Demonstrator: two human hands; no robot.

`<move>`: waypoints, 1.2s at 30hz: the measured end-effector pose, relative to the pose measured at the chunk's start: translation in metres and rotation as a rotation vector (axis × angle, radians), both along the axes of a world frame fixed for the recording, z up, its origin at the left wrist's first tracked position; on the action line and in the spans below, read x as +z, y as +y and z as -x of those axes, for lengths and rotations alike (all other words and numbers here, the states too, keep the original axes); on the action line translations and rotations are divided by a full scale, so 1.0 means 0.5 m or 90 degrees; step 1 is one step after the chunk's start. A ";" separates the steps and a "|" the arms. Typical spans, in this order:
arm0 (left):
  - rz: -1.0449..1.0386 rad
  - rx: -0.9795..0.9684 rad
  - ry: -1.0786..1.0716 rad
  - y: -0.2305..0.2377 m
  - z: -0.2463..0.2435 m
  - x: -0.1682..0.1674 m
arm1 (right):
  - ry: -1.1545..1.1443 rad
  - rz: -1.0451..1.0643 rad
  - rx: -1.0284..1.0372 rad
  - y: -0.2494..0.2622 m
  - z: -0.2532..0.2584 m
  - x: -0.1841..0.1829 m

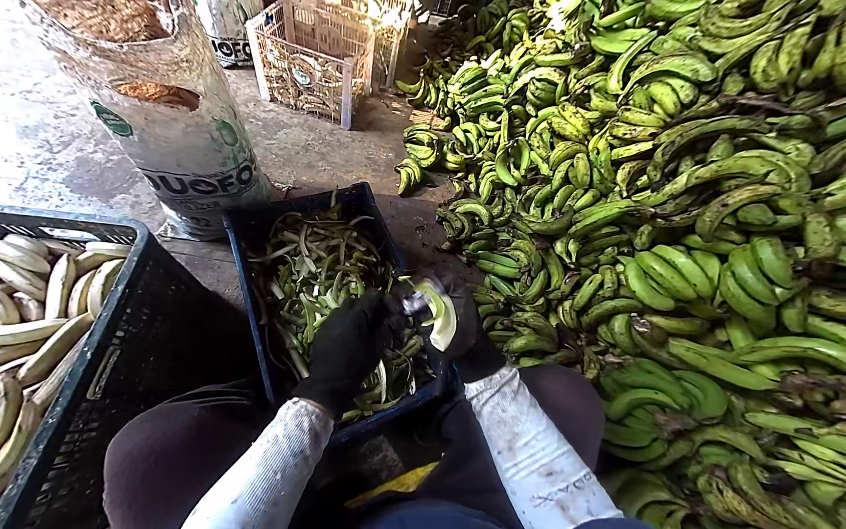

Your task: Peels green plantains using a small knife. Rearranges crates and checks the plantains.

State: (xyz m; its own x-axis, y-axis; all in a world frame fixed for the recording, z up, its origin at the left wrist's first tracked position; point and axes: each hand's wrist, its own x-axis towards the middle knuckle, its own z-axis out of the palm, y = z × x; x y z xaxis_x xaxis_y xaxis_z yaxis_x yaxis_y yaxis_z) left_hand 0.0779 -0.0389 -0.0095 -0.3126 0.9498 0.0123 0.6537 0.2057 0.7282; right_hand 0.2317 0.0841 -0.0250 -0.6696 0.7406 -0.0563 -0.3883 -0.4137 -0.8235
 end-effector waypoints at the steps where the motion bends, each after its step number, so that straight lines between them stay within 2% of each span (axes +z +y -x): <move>1: -0.005 0.061 0.029 0.005 0.005 0.003 | 0.009 -0.007 -0.009 -0.002 0.006 -0.003; 3: -0.011 0.149 0.015 0.012 0.020 0.008 | 0.011 -0.002 -0.022 -0.005 0.011 0.000; 5: -0.032 0.181 -0.037 0.012 0.036 0.013 | 0.025 0.058 0.003 -0.002 0.004 0.004; 9: -0.071 0.074 -0.049 0.005 0.024 -0.001 | 0.059 0.159 0.035 0.007 0.001 0.003; 11: -0.061 0.017 -0.006 0.007 0.011 -0.019 | 0.042 0.147 0.044 0.006 0.001 0.005; 13: -0.030 0.044 0.001 0.012 0.009 -0.019 | 0.007 0.109 0.056 0.000 0.001 0.006; 16: 0.029 0.151 -0.046 0.019 0.046 0.009 | -0.010 0.057 0.047 -0.004 -0.002 0.011; 19: 0.028 0.123 -0.118 -0.020 0.095 0.070 | -0.014 0.027 0.004 0.009 -0.013 0.028; 21: 0.122 0.046 -0.097 -0.060 0.149 0.125 | -0.093 -0.027 -0.061 0.012 0.002 0.042; 23: 0.284 0.044 0.029 -0.096 0.223 0.132 | -0.198 -0.073 -0.110 0.011 0.034 0.035; 24: 0.307 0.080 0.094 -0.120 0.270 0.097 | -0.253 -0.097 -0.107 0.009 0.057 0.029; 26: 0.270 0.164 0.098 -0.194 0.356 0.050 | -0.350 -0.160 -0.076 0.002 0.118 0.015; 29: 0.136 0.373 -0.108 -0.354 0.420 0.030 | -0.446 -0.278 0.030 -0.028 0.247 0.030; 32: 0.076 0.581 -0.162 -0.484 0.464 -0.041 | -0.492 -0.462 0.161 -0.077 0.420 0.097; 36: 0.110 0.691 -0.104 -0.568 0.462 -0.113 | -0.476 -0.661 0.312 -0.112 0.659 0.127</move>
